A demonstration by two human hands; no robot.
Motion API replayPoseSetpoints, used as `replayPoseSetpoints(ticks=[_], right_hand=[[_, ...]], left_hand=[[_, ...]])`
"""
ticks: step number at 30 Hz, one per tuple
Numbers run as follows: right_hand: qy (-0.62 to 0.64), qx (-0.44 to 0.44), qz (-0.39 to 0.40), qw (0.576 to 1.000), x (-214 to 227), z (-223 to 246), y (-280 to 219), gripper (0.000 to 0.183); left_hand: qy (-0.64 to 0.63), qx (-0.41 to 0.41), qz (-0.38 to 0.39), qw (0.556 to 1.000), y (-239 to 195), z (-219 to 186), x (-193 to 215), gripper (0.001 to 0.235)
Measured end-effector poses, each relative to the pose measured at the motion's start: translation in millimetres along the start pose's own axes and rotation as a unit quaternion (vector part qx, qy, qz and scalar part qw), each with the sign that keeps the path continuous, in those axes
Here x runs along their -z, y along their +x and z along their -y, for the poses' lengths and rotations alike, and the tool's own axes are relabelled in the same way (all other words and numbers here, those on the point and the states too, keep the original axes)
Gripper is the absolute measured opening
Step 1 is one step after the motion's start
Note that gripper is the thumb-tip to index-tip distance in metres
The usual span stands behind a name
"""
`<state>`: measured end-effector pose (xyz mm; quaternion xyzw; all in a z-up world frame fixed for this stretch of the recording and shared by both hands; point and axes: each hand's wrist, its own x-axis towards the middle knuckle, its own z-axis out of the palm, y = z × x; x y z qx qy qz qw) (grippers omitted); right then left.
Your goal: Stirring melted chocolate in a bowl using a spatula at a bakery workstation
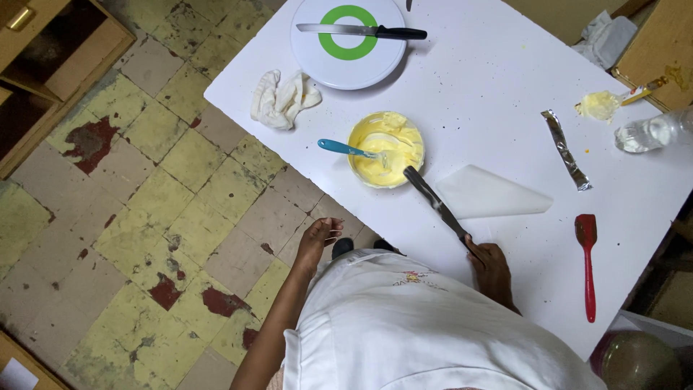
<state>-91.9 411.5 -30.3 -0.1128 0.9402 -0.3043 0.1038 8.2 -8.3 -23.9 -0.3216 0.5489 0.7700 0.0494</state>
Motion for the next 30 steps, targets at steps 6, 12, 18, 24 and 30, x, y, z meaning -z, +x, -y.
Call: replayPoseSetpoints(ticks=[6, 12, 18, 24, 30], right_hand=[[-0.107, 0.062, -0.036, 0.992, 19.2, -29.3, -28.3, 0.047], [0.08, 0.028, -0.058, 0.995, 3.9, 96.1, 37.2, 0.045], [0.012, 0.083, 0.029, 0.996, -26.5, 163.2, 100.4, 0.057], [-0.023, 0.074, 0.057, 0.995, -12.1, 186.9, 91.6, 0.057], [0.091, 0.02, -0.048, 0.995, -4.8, 157.7, 57.1, 0.05]], left_hand=[[-0.004, 0.014, -0.01, 1.0, 3.5, 12.2, 12.2, 0.037], [-0.001, 0.014, 0.0, 1.0, 7.1, -2.1, -2.3, 0.037], [0.013, -0.017, 0.027, 0.999, 13.6, -6.2, -7.6, 0.035], [0.001, -0.028, -0.006, 1.0, -2.3, 0.7, 10.0, 0.031], [0.018, -0.07, -0.051, 0.996, -28.2, -5.7, 19.1, 0.031]])
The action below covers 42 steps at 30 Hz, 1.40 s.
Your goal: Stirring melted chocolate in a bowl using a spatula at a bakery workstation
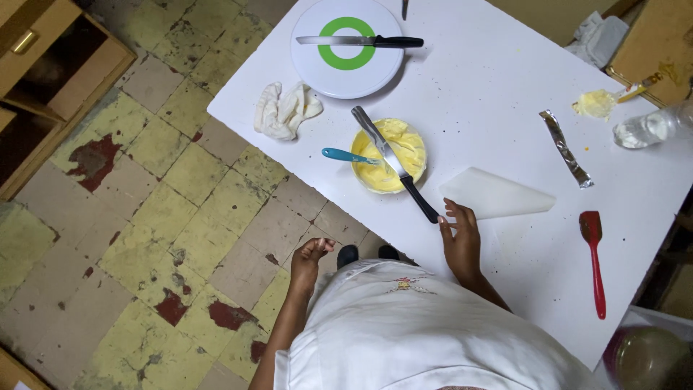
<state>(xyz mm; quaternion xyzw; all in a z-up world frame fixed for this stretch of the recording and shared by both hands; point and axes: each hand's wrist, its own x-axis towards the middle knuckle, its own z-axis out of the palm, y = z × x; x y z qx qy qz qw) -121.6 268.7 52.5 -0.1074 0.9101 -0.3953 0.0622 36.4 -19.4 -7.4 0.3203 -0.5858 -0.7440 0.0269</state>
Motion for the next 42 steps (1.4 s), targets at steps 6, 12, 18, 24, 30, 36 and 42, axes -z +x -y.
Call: replayPoseSetpoints(ticks=[6, 12, 18, 24, 30, 36, 42], right_hand=[[0.177, -0.07, -0.127, 0.974, 13.4, -48.8, -14.3, 0.01], [0.112, -0.071, -0.132, 0.982, 42.0, -29.0, -29.6, 0.02], [0.086, -0.092, -0.128, 0.984, 51.9, -5.3, -62.3, 0.023], [0.067, -0.117, -0.148, 0.98, 45.3, 8.8, -91.1, 0.028], [0.107, -0.144, -0.012, 0.984, 20.9, 48.6, -79.9, 0.029], [0.256, 0.122, 0.121, 0.951, -37.0, 156.6, -23.8, 0.034], [0.473, 0.072, 0.201, 0.855, -165.1, 124.8, -71.3, 0.04]], left_hand=[[-0.046, -0.01, -0.053, 0.997, 11.9, -36.6, -3.5, 0.049], [0.159, -0.003, -0.032, 0.987, 114.4, -72.0, 7.4, 0.043], [0.519, -0.137, -0.114, 0.836, 252.3, -87.1, 37.9, 0.091], [0.556, -0.17, -0.04, 0.812, 288.9, -121.0, 77.3, 0.012], [0.173, -0.277, -0.034, 0.944, 223.7, -191.0, 89.7, 0.013], [-0.001, -0.198, 0.108, 0.974, 92.6, -244.6, 51.8, 0.012], [0.025, -0.223, 0.404, 0.887, -31.2, -222.0, -17.8, 0.047]])
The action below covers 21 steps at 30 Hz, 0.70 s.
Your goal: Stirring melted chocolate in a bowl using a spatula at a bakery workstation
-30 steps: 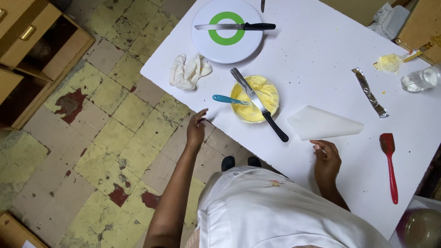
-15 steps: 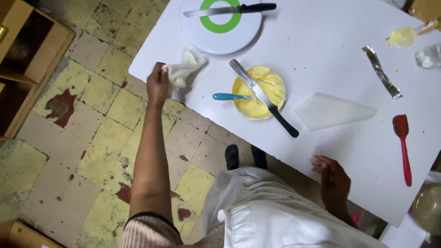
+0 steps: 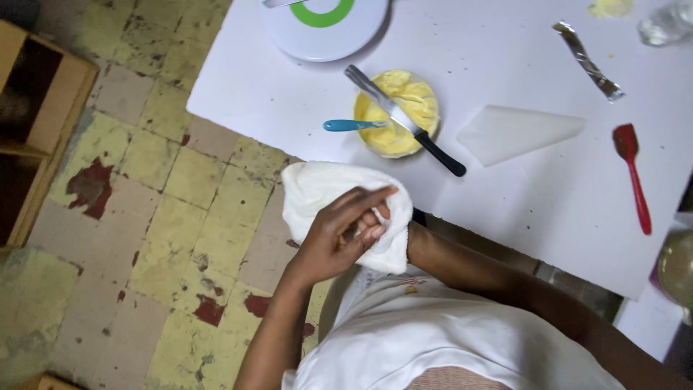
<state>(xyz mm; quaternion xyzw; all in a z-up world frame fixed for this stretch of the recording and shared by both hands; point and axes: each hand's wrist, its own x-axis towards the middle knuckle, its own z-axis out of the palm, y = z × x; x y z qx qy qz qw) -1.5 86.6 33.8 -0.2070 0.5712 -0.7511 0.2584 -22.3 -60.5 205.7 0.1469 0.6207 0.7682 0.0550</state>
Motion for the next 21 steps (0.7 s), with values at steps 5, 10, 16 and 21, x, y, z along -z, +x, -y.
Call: replayPoseSetpoints(ticks=[5, 10, 16, 21], right_hand=[[0.254, -0.028, 0.162, 0.953, 56.5, -120.1, -66.4, 0.037], [-0.077, 0.065, 0.094, 0.991, -10.6, 64.6, -23.7, 0.079], [0.209, 0.026, -0.091, 0.973, 57.8, 93.7, -77.1, 0.064], [0.233, 0.0, -0.199, 0.952, 99.2, 160.6, -159.4, 0.032]], left_hand=[[0.454, -0.266, -0.352, 0.774, -19.1, 21.5, -2.7, 0.033], [0.454, -0.249, -0.419, 0.745, -6.1, -0.2, -62.3, 0.013], [-0.348, -0.124, -0.264, 0.891, -46.0, 98.9, -160.9, 0.022], [-0.146, -0.127, -0.151, 0.969, -34.6, 179.5, -243.6, 0.038]])
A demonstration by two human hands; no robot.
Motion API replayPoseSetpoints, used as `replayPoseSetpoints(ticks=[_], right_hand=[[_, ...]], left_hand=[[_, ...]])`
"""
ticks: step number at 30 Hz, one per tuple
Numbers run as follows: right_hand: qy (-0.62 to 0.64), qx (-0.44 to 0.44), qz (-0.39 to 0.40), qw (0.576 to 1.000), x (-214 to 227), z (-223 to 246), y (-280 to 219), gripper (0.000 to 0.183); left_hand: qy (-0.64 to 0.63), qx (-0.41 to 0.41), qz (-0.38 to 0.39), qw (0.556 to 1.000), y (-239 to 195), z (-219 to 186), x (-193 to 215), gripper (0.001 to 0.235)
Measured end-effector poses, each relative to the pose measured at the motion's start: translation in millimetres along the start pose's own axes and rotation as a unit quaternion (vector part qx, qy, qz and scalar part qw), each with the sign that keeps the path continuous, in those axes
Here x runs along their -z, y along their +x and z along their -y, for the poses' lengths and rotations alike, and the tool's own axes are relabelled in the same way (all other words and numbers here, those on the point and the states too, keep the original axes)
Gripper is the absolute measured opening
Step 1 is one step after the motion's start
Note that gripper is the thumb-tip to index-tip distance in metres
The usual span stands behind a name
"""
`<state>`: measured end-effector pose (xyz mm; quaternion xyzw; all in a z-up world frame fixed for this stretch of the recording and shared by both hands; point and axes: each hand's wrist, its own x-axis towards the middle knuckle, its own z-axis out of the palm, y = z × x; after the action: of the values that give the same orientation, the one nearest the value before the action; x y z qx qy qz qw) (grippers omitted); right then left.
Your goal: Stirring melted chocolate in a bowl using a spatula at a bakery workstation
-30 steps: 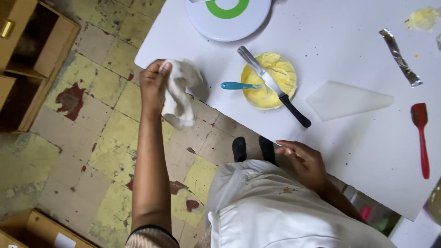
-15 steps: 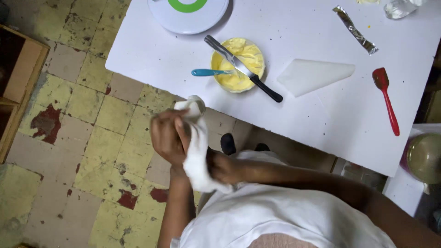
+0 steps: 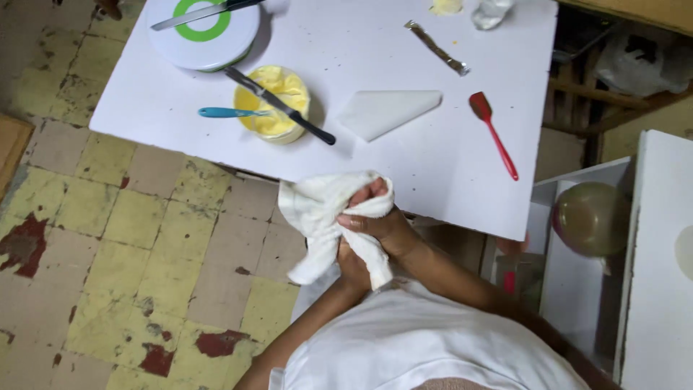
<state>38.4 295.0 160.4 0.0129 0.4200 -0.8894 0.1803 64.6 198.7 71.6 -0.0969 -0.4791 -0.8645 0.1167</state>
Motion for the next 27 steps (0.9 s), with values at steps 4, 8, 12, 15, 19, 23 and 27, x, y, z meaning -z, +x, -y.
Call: replayPoseSetpoints(ticks=[4, 8, 12, 15, 19, 23, 27], right_hand=[[-0.133, 0.01, -0.1, 0.986, 38.5, 38.3, -54.1, 0.035], [-0.273, 0.015, -0.067, 0.96, 59.2, 57.9, -94.8, 0.029], [-0.207, -0.043, -0.007, 0.977, 76.9, 53.2, -107.0, 0.026], [-0.25, 0.012, -0.001, 0.968, 104.6, 13.8, -109.9, 0.018], [-0.41, -0.043, -0.053, 0.909, 112.0, 9.1, -109.3, 0.038], [-0.659, -0.049, -0.022, 0.75, 109.1, 0.2, -113.0, 0.06], [-0.656, -0.002, 0.101, 0.748, 46.5, 37.7, -123.4, 0.053]], left_hand=[[0.167, -0.011, 0.101, 0.981, -33.0, 52.0, -33.3, 0.052], [0.338, -0.023, 0.191, 0.921, -64.1, 67.2, -50.2, 0.066], [0.6, -0.087, 0.27, 0.748, -72.2, 13.9, -82.5, 0.066], [0.51, -0.096, 0.174, 0.837, -79.4, 20.0, -85.2, 0.044], [0.579, -0.017, 0.217, 0.786, -73.0, 9.0, -84.0, 0.048], [0.347, 0.174, 0.257, 0.885, -53.8, 0.6, -49.1, 0.075], [0.379, 0.16, 0.401, 0.819, -17.9, -69.7, -34.6, 0.097]])
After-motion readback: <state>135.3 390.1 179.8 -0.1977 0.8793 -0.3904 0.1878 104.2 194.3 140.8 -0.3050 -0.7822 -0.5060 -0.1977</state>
